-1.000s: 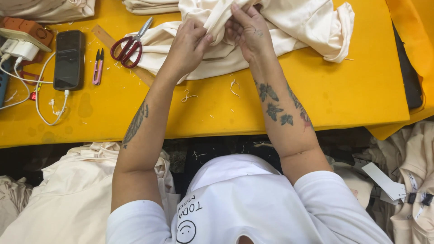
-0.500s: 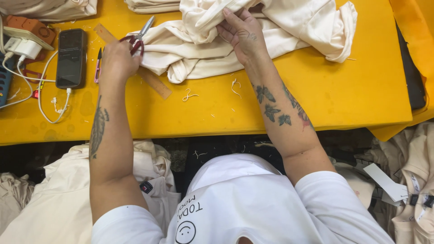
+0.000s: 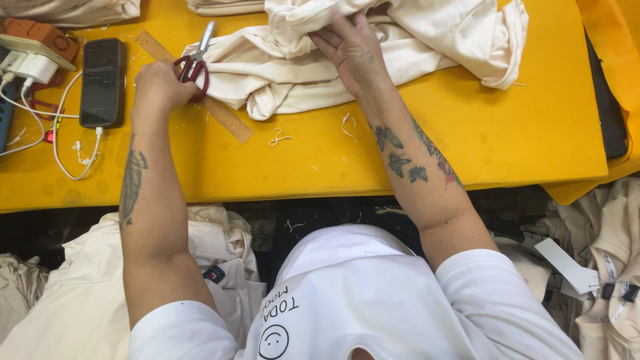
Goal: Trimming loose threads from t-shirts using scissors
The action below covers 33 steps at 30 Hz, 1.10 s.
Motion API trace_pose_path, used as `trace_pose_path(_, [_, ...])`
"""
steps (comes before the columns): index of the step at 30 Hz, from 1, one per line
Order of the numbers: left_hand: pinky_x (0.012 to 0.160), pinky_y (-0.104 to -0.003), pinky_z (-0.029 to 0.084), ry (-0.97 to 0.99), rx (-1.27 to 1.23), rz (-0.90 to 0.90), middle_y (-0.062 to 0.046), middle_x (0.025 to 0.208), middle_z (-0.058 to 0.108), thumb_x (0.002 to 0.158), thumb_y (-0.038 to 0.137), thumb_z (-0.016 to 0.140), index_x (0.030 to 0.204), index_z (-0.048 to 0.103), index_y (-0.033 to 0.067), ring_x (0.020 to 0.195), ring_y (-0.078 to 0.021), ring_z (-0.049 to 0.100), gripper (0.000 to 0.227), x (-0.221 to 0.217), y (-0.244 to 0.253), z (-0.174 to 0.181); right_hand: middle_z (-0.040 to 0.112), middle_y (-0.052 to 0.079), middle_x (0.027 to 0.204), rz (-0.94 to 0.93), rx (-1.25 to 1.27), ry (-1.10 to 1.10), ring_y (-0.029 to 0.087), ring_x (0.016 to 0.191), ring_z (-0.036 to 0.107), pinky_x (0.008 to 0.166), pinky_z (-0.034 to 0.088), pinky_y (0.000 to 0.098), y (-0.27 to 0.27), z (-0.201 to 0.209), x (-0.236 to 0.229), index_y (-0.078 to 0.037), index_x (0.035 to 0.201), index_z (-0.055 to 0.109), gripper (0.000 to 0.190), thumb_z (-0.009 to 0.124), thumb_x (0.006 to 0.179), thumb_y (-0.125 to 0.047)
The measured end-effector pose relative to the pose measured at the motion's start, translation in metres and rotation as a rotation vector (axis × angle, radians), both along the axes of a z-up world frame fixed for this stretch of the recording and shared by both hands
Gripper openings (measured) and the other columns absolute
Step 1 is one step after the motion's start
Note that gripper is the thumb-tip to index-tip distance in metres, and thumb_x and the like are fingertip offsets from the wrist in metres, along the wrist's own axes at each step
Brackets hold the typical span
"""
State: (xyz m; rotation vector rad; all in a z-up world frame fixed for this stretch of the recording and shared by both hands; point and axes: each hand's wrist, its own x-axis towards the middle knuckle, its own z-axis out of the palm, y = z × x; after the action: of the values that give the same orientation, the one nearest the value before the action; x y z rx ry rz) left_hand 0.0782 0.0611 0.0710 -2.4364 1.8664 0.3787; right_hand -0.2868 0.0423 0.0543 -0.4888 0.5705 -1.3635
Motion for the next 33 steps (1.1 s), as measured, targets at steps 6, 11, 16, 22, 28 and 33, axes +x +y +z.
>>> trace_pose_path(6, [0.068, -0.026, 0.046, 0.683, -0.101, 0.056, -0.002, 0.088, 0.063, 0.094, 0.015, 0.063, 0.103, 0.061, 0.0113, 0.076, -0.0115, 0.055, 0.009, -0.032, 0.024, 0.047, 0.076, 0.016, 0.115, -0.033, -0.124, 0.025, 0.028, 0.107, 0.075, 0.097, 0.065, 0.0393, -0.009, -0.026, 0.012, 0.001, 0.121, 0.064, 0.035, 0.078, 0.09, -0.006])
trace_pose_path(11, [0.074, -0.032, 0.054, 0.638, -0.164, -0.086, -0.005, 0.098, 0.067, 0.099, 0.028, 0.079, 0.106, 0.055, 0.01, 0.085, -0.0167, 0.067, 0.031, -0.083, 0.028, 0.065, 0.077, 0.017, 0.118, -0.004, -0.172, -0.004, 0.03, 0.107, 0.077, 0.101, 0.063, 0.0423, -0.008, -0.025, 0.011, -0.007, 0.121, 0.059, 0.032, 0.072, 0.096, -0.022])
trace_pose_path(16, [0.075, -0.043, 0.048, 0.484, -0.629, -0.679, -0.015, 0.102, 0.073, 0.083, 0.0, 0.064, 0.105, 0.057, 0.0044, 0.09, -0.0343, 0.062, 0.023, -0.12, 0.001, 0.067, 0.074, 0.021, 0.118, 0.049, -0.145, -0.011, 0.036, 0.108, 0.075, 0.099, 0.066, 0.0485, -0.004, -0.016, 0.008, -0.006, 0.121, 0.055, 0.04, 0.074, 0.093, -0.027])
trace_pose_path(22, [0.069, -0.04, 0.034, 0.554, -0.666, -0.899, -0.007, 0.081, 0.05, 0.092, -0.003, 0.063, 0.093, 0.049, 0.0061, 0.073, -0.0263, 0.042, 0.016, -0.17, -0.011, 0.073, 0.077, 0.016, 0.102, 0.121, -0.162, 0.146, 0.027, 0.087, 0.078, 0.078, 0.071, 0.0417, 0.001, -0.002, 0.006, -0.01, 0.131, 0.05, 0.043, 0.066, 0.097, -0.031])
trace_pose_path(28, [0.059, -0.039, 0.037, 0.567, -0.529, -0.63, -0.01, 0.077, 0.061, 0.085, -0.007, 0.066, 0.096, 0.058, 0.0033, 0.067, -0.027, 0.049, 0.018, -0.168, 0.018, 0.044, 0.079, 0.019, 0.107, -0.017, -0.089, 0.056, 0.029, 0.089, 0.08, 0.085, 0.07, 0.0399, -0.007, -0.015, 0.007, -0.007, 0.12, 0.058, 0.032, 0.073, 0.094, -0.017])
trace_pose_path(33, [0.07, -0.043, 0.042, 0.57, -0.747, -0.697, -0.011, 0.093, 0.066, 0.091, -0.002, 0.065, 0.104, 0.056, 0.0047, 0.078, -0.0312, 0.059, 0.017, -0.157, 0.012, 0.05, 0.079, 0.017, 0.109, 0.043, -0.149, 0.142, 0.03, 0.096, 0.08, 0.09, 0.069, 0.0408, -0.001, -0.014, 0.012, -0.004, 0.119, 0.062, 0.034, 0.078, 0.09, -0.014])
